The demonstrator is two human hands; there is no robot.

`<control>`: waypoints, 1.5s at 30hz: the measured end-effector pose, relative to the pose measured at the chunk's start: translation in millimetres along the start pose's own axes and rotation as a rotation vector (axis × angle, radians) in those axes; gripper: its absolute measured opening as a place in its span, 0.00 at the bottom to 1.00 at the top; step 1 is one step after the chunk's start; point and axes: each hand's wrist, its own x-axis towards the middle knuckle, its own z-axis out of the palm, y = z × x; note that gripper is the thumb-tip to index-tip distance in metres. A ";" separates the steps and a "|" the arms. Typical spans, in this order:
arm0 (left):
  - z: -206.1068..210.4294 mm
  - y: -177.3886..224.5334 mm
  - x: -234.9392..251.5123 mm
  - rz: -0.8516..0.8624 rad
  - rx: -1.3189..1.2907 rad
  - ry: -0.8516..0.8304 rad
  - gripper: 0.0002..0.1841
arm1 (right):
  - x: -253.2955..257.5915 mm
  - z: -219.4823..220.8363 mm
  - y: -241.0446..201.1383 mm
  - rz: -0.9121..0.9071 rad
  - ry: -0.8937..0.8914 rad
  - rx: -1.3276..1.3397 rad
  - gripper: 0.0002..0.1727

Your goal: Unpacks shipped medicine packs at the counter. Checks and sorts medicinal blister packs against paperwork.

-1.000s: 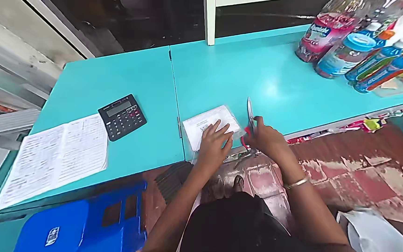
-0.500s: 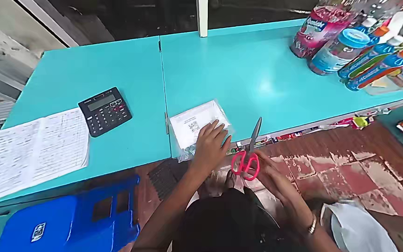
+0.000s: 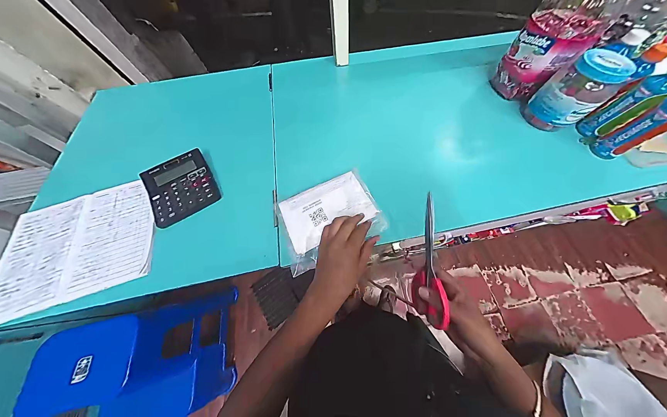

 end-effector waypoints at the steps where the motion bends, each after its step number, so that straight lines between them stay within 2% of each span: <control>1: 0.1 -0.2 -0.7 0.011 0.019 -0.005 0.17 | -7.0 -9.9 6.4 0.001 -0.039 -0.065 0.29; 4: 2.9 3.9 -1.2 0.022 0.095 0.001 0.14 | -18.3 -38.0 24.9 -0.005 -0.258 -0.120 0.38; 8: 8.8 8.3 2.1 0.017 0.114 0.048 0.13 | -15.0 -45.4 26.1 -0.033 -0.423 -0.095 0.36; 20: 19.5 11.9 -2.5 0.073 0.106 0.118 0.10 | 5.6 -31.2 12.8 0.047 -0.390 -0.124 0.36; 26: 32.9 14.3 -19.5 0.241 0.098 0.193 0.09 | 29.3 -16.6 1.9 0.030 -0.335 -0.160 0.35; 31: 42.6 7.8 -29.9 0.329 0.029 0.263 0.08 | 36.2 -4.7 -11.2 0.093 -0.318 -0.271 0.35; 36: 43.8 -1.4 -32.8 0.367 -0.039 0.262 0.08 | 39.8 4.9 -10.2 0.067 -0.274 -0.264 0.30; 41: 45.1 -4.1 -36.0 0.374 -0.101 0.258 0.07 | 51.4 9.2 -12.6 0.049 -0.324 -0.297 0.32; 45: 44.7 -10.5 -42.7 0.413 -0.144 0.234 0.08 | 52.9 20.5 -20.1 0.106 -0.220 -0.202 0.29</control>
